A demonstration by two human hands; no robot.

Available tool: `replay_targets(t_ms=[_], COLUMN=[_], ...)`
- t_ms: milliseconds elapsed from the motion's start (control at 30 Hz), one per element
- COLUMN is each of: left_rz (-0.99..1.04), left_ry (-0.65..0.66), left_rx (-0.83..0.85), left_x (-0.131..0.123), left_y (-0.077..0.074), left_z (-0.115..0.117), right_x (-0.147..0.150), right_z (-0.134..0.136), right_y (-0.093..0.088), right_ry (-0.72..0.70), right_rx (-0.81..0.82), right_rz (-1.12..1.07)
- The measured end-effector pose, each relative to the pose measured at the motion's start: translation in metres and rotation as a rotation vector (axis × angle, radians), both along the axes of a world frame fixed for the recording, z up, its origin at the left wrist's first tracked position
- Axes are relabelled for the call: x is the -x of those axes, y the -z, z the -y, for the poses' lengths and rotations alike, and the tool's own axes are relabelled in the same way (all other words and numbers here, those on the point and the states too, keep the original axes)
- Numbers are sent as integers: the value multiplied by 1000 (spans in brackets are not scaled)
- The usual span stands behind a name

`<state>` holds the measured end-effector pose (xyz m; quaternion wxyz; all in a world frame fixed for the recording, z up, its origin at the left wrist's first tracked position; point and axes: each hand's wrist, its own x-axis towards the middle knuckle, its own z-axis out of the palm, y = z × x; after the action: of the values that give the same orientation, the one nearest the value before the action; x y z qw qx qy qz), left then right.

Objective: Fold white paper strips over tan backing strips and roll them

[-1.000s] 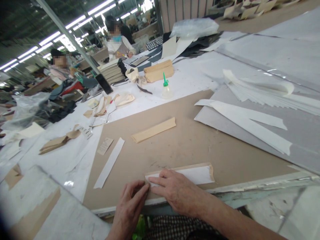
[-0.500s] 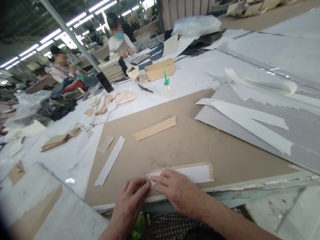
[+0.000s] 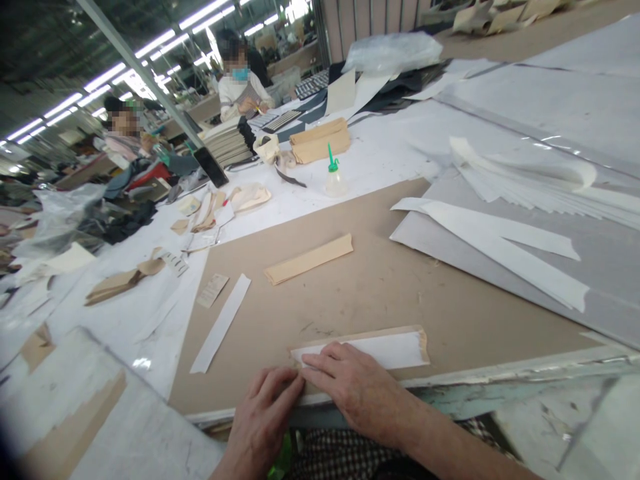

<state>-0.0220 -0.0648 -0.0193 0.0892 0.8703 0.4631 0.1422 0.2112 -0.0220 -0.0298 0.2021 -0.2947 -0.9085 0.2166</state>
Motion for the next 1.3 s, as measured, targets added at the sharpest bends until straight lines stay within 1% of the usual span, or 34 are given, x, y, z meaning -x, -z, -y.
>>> replay_targets(t_ms=[100, 167, 400, 633, 733, 833, 933, 1000, 1067, 1167, 1300], left_rz=[204, 273, 157, 21, -32, 8, 187, 320, 407, 433, 387], left_ry=[-95, -137, -88, -70, -50, -59, -116, -197, -296, -384, -372], left_rx=[67, 68, -35, -32, -42, -31, 37, 92, 117, 105, 59], left_x=[1, 2, 2, 1, 2, 1, 0, -2, -4, -8, -11], left_y=[-4, -4, 3, 2, 4, 5, 2, -2, -3, 0, 11], left_z=[-6, -10, -16, -19, -17, -15, -16, -18, -21, -26, -32], right_x=[2, 3, 4, 5, 10, 19, 27, 30, 31, 30, 29], right_z=[2, 3, 3, 3, 4, 5, 5, 6, 6, 7, 8], right_y=[0, 0, 1, 2, 2, 4, 6, 7, 9, 11, 13], right_ry=[31, 36, 45, 54, 104, 169, 203, 214, 211, 201, 197], right_rx=[-28, -47, -14, -36, -64, -109, -165, -188, -188, -164, -126], right_rz=[6, -4, -12, -19, -20, 14, 53, 62, 64, 76, 85])
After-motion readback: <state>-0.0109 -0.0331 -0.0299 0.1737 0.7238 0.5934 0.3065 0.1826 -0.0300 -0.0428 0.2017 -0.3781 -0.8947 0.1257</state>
